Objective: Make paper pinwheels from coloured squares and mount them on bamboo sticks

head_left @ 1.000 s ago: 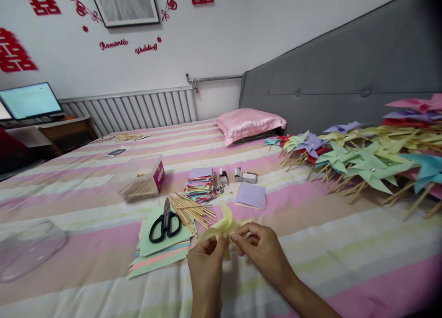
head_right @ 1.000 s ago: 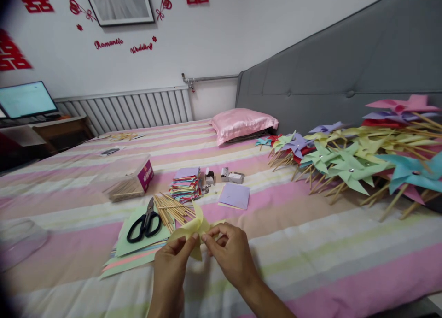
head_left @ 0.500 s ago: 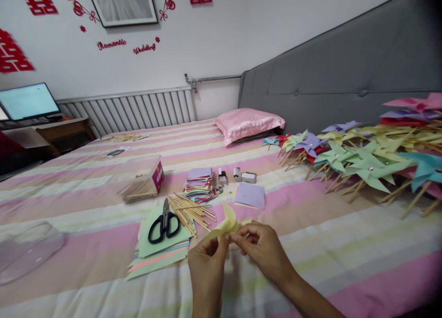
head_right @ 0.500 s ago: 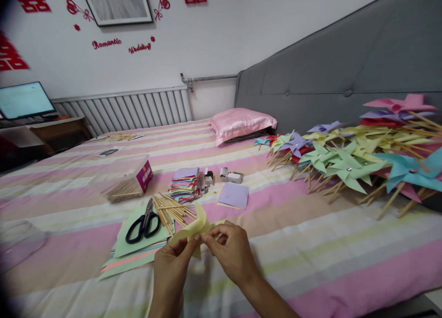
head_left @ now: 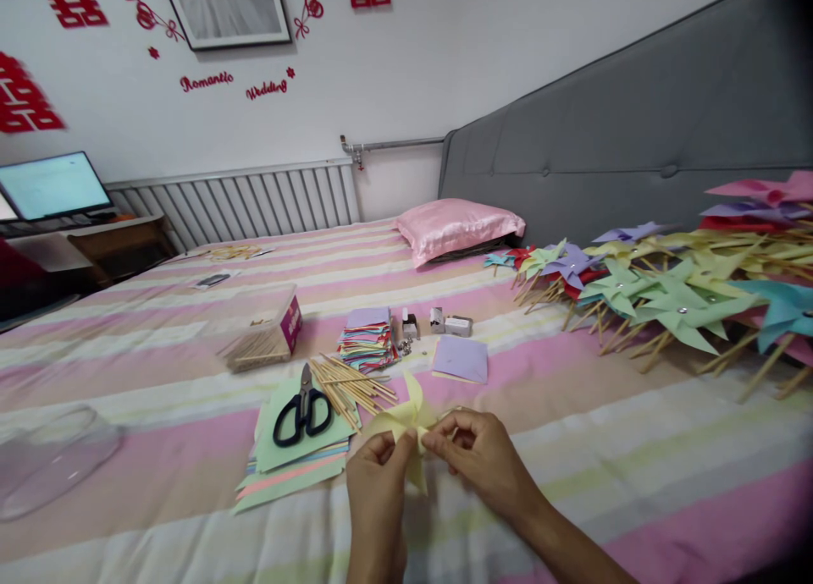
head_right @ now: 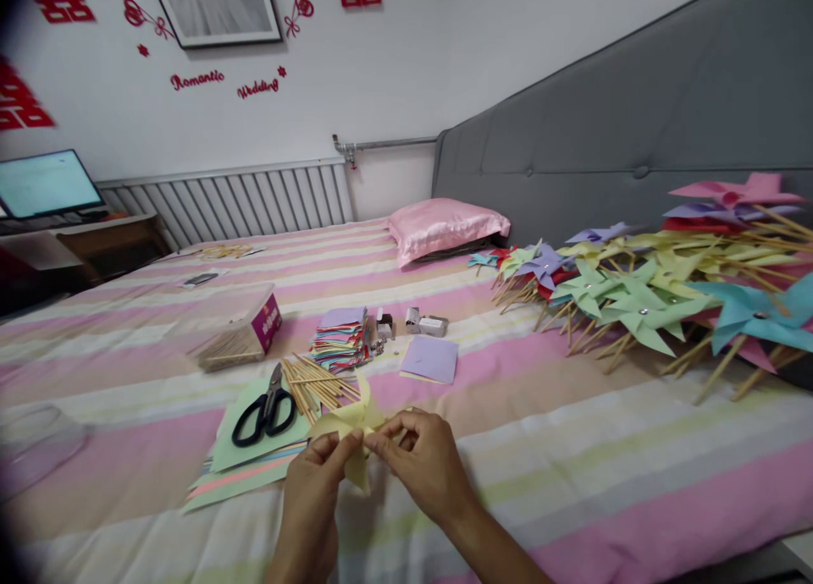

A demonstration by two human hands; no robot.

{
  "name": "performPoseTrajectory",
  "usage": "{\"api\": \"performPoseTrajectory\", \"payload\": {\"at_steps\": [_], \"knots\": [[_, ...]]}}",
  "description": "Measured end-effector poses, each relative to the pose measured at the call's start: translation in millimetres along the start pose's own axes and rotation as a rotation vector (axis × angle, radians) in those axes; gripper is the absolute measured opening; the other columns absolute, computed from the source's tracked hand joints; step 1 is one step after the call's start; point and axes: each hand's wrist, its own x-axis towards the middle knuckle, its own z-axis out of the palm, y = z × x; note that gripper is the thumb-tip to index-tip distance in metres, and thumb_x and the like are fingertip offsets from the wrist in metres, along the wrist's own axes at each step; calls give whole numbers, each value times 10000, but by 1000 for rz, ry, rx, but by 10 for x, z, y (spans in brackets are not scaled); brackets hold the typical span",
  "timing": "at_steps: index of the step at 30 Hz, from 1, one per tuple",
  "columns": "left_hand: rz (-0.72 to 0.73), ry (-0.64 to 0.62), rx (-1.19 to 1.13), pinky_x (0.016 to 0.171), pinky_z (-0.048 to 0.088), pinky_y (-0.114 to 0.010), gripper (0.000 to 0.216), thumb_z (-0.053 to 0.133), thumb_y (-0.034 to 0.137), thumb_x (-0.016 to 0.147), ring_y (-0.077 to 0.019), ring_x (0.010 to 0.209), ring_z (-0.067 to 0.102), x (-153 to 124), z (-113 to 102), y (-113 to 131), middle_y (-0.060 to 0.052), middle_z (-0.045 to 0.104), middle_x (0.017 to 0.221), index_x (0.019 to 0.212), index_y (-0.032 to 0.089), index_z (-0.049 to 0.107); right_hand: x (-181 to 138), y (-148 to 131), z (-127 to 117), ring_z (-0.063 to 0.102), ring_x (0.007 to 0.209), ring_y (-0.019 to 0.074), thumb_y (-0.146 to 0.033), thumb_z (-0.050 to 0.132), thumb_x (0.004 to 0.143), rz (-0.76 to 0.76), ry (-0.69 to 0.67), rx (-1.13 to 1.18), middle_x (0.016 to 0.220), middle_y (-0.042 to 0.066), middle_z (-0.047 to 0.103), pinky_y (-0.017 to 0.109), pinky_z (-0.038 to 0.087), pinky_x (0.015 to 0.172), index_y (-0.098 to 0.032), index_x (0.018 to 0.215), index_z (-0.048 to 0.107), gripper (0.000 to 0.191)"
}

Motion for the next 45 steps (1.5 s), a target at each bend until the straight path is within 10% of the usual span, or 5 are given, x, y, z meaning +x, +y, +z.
{"api": "performPoseTrajectory", "payload": {"at_steps": [8,24,35,45], "knots": [[-5,90,8,469,317,-206,207,716,300,525,-97,468,452,58,-89,8,16,594,490,576,122,622,43,-29,-109,536,479,96,-431,605,725,9,169,138,717,10,605,212,441,457,-152,898,589,329],[11,154,-37,473,297,-200,205,706,282,490,-89,472,440,92,-154,93,27,577,473,557,112,614,683,355,-156,511,1067,222,-151,504,789,-127,159,-611,1069,93,639,342,394,922,-136,1056,608,286],[-27,147,-90,499,344,-199,220,710,272,491,-104,509,494,102,-201,131,10,618,514,613,105,635,1402,596,88,568,947,192,-272,495,871,-55,148,-1012,1132,70,555,399,478,803,-173,1090,535,243],[-24,136,-84,487,330,-202,226,704,301,516,-101,500,469,134,-232,136,6,602,514,601,107,624,1369,593,163,567,947,192,-275,497,870,-120,94,-1151,1130,72,556,396,476,806,-170,1083,540,242]]}}
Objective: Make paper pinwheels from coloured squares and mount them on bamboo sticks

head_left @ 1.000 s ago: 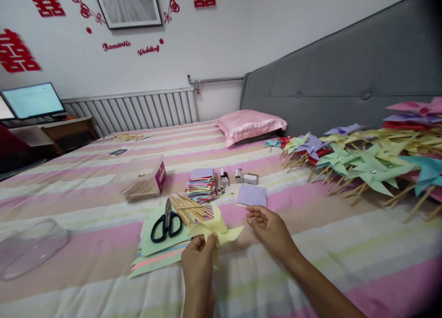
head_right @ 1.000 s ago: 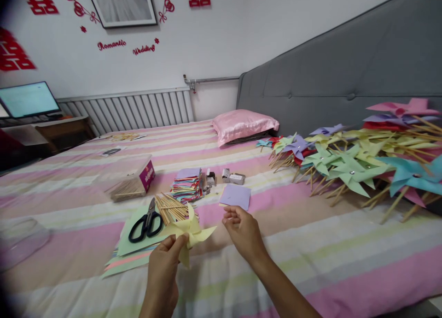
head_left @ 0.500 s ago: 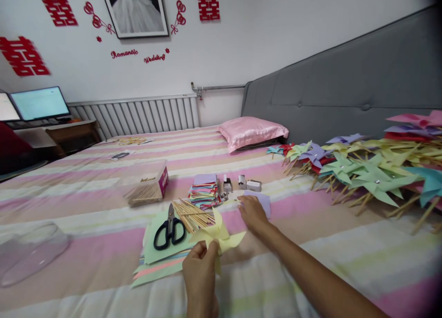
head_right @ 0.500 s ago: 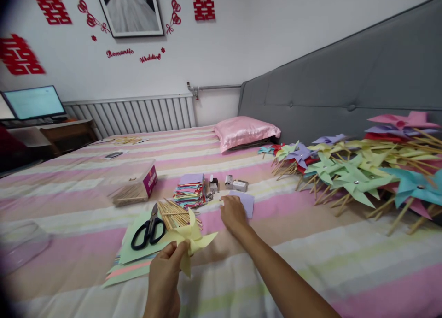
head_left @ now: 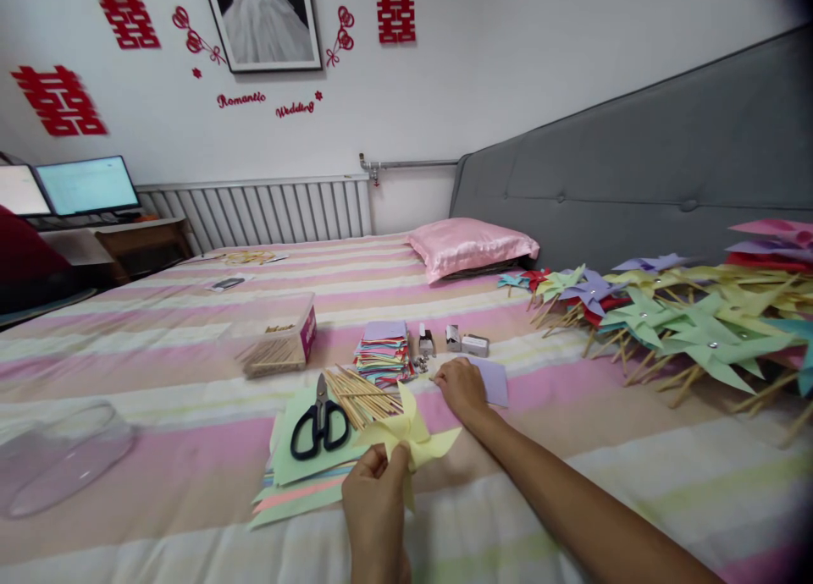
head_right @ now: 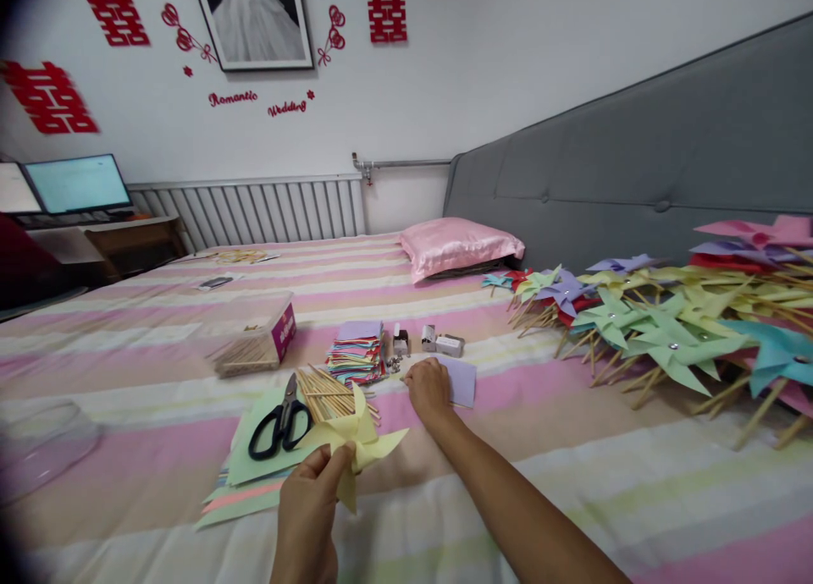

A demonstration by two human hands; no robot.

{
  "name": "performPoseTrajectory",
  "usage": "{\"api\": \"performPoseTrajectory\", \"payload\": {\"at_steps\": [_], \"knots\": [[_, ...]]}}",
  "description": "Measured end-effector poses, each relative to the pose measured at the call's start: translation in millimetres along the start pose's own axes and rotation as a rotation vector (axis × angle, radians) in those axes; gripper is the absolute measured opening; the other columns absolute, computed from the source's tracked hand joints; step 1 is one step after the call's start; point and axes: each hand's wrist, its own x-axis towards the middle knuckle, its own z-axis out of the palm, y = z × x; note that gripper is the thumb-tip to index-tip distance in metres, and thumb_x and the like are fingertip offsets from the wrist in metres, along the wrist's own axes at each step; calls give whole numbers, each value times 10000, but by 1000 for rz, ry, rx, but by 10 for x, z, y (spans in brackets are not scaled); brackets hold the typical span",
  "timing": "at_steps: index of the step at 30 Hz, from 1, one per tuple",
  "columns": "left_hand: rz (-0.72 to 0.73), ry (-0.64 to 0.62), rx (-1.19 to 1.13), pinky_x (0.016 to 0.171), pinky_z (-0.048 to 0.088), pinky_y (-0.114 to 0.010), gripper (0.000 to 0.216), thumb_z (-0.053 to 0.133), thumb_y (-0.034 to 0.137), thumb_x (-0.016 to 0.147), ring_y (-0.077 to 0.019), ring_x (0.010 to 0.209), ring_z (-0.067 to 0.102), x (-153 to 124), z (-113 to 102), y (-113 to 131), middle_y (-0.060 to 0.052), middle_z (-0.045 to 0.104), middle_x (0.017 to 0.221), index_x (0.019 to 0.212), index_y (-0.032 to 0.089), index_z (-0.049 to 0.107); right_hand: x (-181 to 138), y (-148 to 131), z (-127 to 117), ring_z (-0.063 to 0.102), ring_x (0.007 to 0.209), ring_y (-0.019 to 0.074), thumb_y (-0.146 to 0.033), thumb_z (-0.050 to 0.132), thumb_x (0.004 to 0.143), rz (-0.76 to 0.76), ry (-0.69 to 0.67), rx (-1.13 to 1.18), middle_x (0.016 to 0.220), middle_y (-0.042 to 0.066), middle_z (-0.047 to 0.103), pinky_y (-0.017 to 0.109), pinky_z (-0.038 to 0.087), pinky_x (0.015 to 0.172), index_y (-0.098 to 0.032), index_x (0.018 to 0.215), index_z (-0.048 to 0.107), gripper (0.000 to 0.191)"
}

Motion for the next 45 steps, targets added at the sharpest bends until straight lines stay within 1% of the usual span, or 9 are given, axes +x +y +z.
{"api": "performPoseTrajectory", "payload": {"at_steps": [7,16,24,27,30,33,36,40,45], "knots": [[4,-12,-17,494,342,-202,250,719,297,487,-106,510,483,-27,-19,10,4,613,521,621,103,635,-73,-1,-40,567,951,198,-273,502,867,-61,25,-36,1128,68,555,407,477,802,-167,1099,527,257],[7,1,-12,475,329,-193,264,730,319,471,-98,485,474,-21,-18,30,10,596,494,584,106,622,4,-137,-59,581,912,185,-273,500,869,-148,-144,-78,1107,71,565,383,491,775,-161,1090,533,250],[17,-11,-20,501,350,-210,227,713,283,503,-118,511,496,-69,-15,46,-5,618,522,625,105,643,-188,-110,-236,579,920,187,-272,500,868,-217,-190,-68,1104,70,568,389,486,784,-159,1081,538,244],[23,-4,-20,508,351,-213,211,712,278,496,-118,511,489,-74,-14,56,2,613,512,604,113,641,-347,-100,-334,579,912,181,-277,498,869,-246,-196,-25,1046,57,598,399,463,811,-151,1011,572,204],[25,-6,-16,497,337,-215,224,725,284,472,-118,503,472,-62,-21,65,8,601,496,592,115,642,-576,-99,-420,579,886,183,-204,501,849,-245,-178,46,850,35,668,367,397,850,-172,835,649,153],[27,-3,-8,490,324,-216,234,731,290,465,-114,495,461,-52,-37,69,12,595,498,595,118,639,-807,-95,-500,597,838,202,-129,501,775,-185,-152,128,797,54,703,311,388,766,-198,784,686,198],[37,6,-2,480,313,-215,238,731,309,469,-109,482,449,-55,-50,71,21,573,483,565,124,618,-958,-77,-568,617,803,179,-100,479,733,-137,-154,226,817,23,716,253,391,696,-222,781,687,246],[38,24,1,458,302,-209,247,733,318,463,-103,461,431,-54,-40,77,33,548,452,555,125,610,-1002,-33,-603,616,821,164,-121,457,744,-122,-167,340,840,8,713,216,393,691,-228,770,687,255],[28,34,10,478,324,-208,246,731,312,462,-111,481,458,-39,-11,81,32,564,459,585,125,629,-958,20,-543,608,809,161,-136,440,766,-118,-176,432,825,2,702,208,396,688,-236,755,681,261]]}}
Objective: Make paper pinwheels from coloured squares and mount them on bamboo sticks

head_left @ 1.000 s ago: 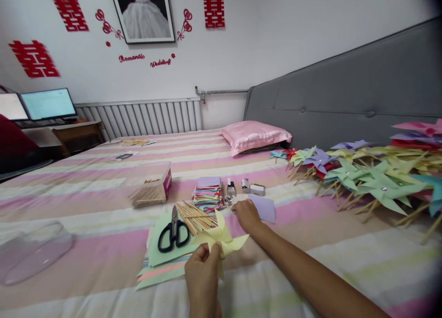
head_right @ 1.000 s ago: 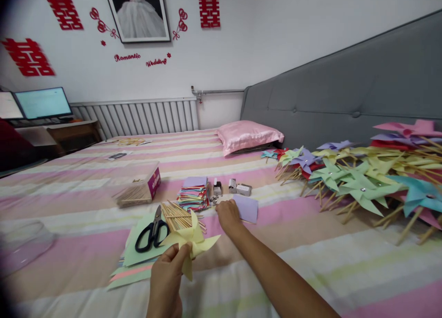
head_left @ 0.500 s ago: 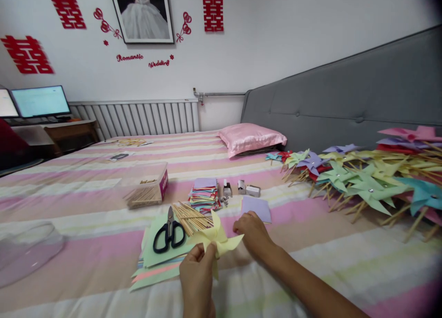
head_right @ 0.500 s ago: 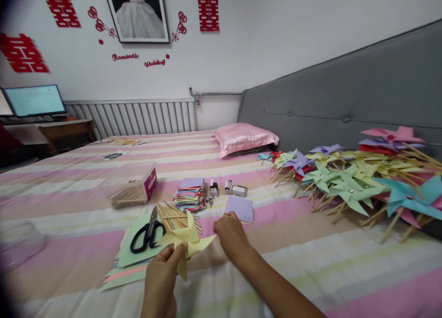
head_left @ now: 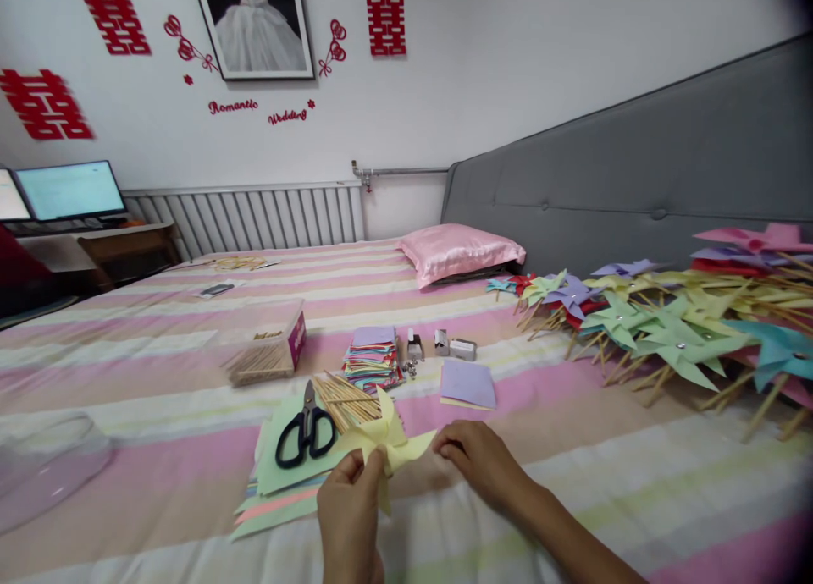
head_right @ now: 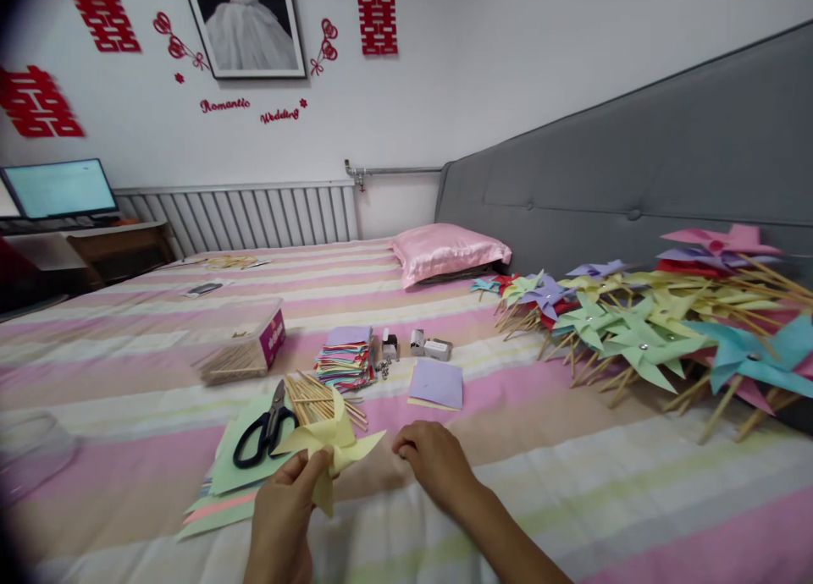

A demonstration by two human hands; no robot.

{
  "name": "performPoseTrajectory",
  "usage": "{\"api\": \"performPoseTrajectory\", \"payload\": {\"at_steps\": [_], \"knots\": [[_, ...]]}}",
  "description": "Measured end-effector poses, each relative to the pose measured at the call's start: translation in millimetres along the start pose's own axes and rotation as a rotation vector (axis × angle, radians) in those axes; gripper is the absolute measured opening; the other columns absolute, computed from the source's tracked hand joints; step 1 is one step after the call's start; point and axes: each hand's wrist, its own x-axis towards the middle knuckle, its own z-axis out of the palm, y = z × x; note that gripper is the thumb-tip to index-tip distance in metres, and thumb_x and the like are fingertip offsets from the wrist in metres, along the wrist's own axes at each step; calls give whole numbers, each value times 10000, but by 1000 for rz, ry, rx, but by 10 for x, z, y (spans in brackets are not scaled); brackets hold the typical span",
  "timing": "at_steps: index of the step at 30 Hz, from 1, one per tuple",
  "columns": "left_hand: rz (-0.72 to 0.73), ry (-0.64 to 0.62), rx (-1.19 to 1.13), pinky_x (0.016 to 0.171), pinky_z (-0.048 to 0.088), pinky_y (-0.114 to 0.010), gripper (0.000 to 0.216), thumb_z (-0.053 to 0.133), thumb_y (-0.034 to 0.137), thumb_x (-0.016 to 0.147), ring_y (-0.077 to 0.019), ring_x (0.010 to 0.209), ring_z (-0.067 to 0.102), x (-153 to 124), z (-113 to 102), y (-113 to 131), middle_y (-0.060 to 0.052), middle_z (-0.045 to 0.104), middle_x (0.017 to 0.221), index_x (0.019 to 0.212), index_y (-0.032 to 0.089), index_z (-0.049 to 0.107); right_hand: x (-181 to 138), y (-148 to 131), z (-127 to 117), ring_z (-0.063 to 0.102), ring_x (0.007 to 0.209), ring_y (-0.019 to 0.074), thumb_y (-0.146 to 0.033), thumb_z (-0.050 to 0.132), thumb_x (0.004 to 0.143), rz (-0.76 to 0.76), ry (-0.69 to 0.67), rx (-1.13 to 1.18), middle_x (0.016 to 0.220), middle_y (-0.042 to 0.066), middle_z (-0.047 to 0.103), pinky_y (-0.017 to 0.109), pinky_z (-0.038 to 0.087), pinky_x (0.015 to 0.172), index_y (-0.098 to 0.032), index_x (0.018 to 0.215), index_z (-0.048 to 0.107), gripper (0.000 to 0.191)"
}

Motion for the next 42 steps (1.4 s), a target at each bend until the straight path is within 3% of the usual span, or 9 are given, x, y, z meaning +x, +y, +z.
{"api": "performPoseTrajectory", "payload": {"at_steps": [13,19,30,36,42], "knots": [[-8,-8,44,480,313,-213,254,728,330,473,-109,482,451,-3,-2,-49,16,579,474,568,118,623,43,128,117,585,770,147,-69,405,731,54,78,6,799,40,634,204,389,678,-202,724,677,304],[-7,-7,56,493,327,-216,250,728,325,475,-121,502,477,13,5,-57,11,605,495,585,120,637,51,136,164,586,805,192,-108,426,738,140,111,-83,817,50,645,254,372,677,-222,734,685,282],[-17,-5,38,488,334,-215,229,727,299,469,-123,493,484,-7,37,-52,9,609,482,584,118,648,-36,70,40,598,842,184,-105,445,734,84,35,-97,857,65,669,236,387,740,-200,798,688,268],[-26,-14,35,485,330,-203,238,731,297,474,-112,502,480,-28,50,-42,9,612,502,598,113,644,-68,98,51,593,845,183,-122,459,745,92,74,-76,903,44,669,250,391,745,-225,1057,605,360],[-18,-24,48,495,335,-205,241,727,296,484,-117,513,485,-24,41,-53,10,612,507,616,112,645,-26,74,41,598,882,204,-201,458,793,152,116,-83,926,19,694,269,381,721,-257,933,651,245]]}}
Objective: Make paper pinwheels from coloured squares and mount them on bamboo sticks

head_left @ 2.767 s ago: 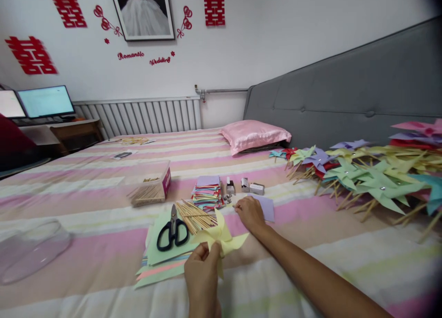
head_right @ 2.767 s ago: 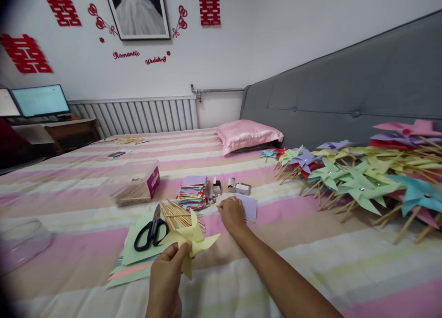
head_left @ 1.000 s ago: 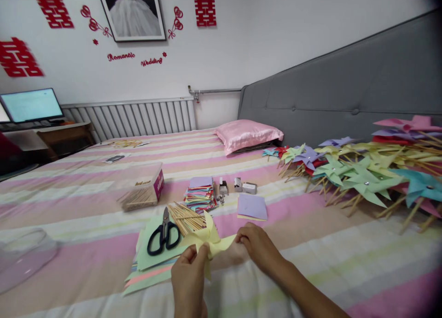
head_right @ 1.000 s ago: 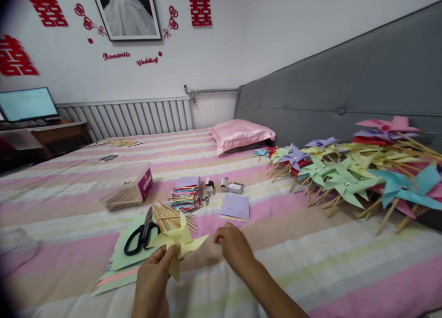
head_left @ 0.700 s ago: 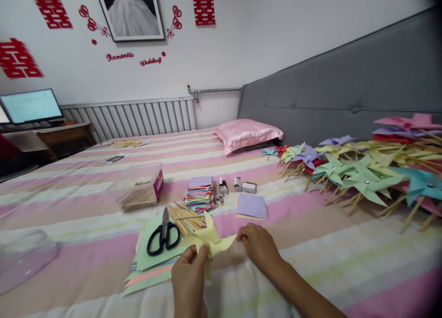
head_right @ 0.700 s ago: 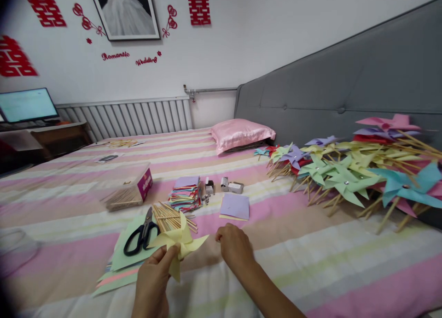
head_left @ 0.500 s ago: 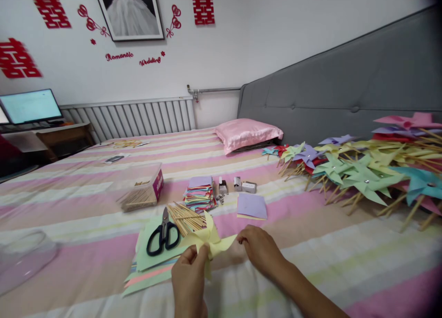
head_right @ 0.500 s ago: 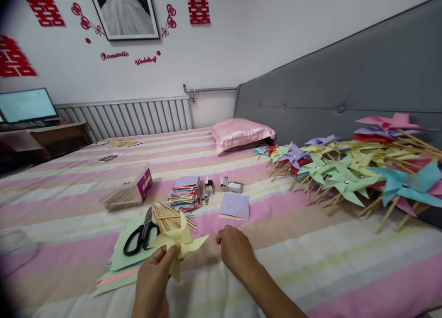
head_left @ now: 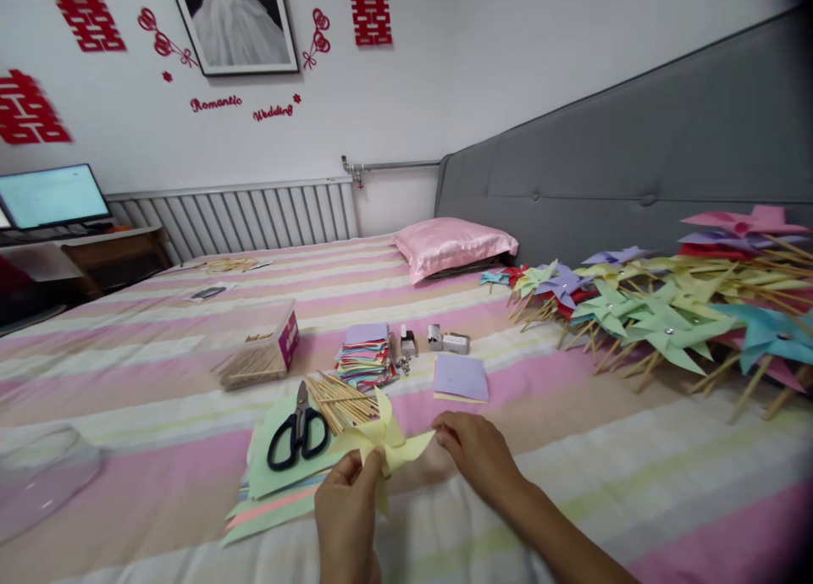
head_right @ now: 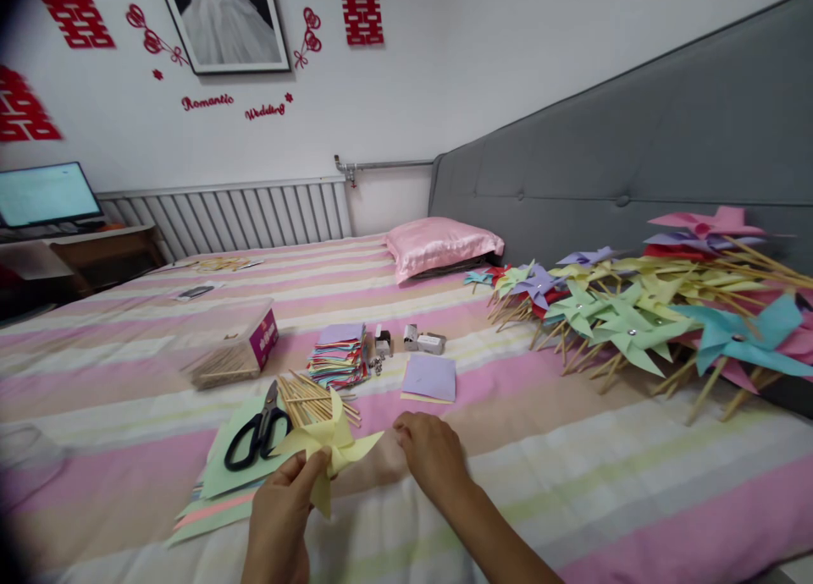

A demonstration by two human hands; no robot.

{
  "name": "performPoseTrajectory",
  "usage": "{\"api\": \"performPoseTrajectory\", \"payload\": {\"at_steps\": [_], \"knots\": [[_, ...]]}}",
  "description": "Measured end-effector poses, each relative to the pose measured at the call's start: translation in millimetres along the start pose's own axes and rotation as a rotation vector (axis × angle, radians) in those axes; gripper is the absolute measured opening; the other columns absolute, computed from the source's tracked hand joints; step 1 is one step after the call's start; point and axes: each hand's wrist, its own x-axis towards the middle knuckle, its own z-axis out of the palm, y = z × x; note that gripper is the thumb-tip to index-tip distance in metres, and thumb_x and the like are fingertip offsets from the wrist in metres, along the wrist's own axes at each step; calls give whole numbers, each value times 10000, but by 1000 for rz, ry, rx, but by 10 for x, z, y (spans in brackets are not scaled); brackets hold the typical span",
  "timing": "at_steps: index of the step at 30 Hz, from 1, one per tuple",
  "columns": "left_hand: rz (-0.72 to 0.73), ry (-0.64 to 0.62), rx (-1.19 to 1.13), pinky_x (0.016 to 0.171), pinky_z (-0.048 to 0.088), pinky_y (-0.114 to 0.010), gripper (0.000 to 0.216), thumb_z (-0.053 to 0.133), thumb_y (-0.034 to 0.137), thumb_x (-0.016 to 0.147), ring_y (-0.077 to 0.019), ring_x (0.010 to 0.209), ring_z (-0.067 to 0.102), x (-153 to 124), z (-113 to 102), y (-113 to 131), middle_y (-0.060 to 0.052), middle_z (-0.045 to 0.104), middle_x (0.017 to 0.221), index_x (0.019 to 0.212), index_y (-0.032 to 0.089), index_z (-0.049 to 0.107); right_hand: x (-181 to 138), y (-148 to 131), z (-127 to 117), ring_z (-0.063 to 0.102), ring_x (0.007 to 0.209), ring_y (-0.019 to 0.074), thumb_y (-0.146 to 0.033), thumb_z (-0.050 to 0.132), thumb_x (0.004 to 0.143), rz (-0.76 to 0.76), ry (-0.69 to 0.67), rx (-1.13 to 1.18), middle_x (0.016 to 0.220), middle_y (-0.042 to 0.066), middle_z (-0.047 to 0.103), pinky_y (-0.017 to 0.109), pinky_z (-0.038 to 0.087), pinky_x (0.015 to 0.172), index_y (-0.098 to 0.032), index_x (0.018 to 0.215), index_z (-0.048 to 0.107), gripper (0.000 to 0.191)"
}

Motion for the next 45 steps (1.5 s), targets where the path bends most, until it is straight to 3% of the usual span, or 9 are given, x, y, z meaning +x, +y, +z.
{"api": "performPoseTrajectory", "payload": {"at_steps": [5,16,35,45], "knots": [[-4,-8,8,503,332,-210,265,725,313,482,-121,523,485,22,-16,-18,5,619,522,634,108,653,49,-26,10,609,822,188,-193,491,770,47,19,-18,833,20,689,247,368,665,-241,790,663,180],[6,5,18,493,330,-210,235,719,318,496,-119,509,474,21,-26,-13,9,594,495,587,118,637,93,-30,17,602,762,184,-129,442,761,145,15,-75,806,45,683,247,322,582,-216,746,649,225],[6,-4,21,515,344,-209,259,717,319,501,-121,536,495,11,-8,-24,-2,626,537,636,107,653,-14,58,-86,584,877,198,-110,426,757,72,-54,-57,911,54,678,265,362,721,-214,854,671,283],[-10,-39,-11,520,364,-203,260,728,306,498,-124,544,515,-22,27,-7,-5,643,534,647,106,657,7,59,-15,581,755,208,-120,506,690,88,-24,-1,781,50,670,269,327,612,-207,713,662,180]]}}
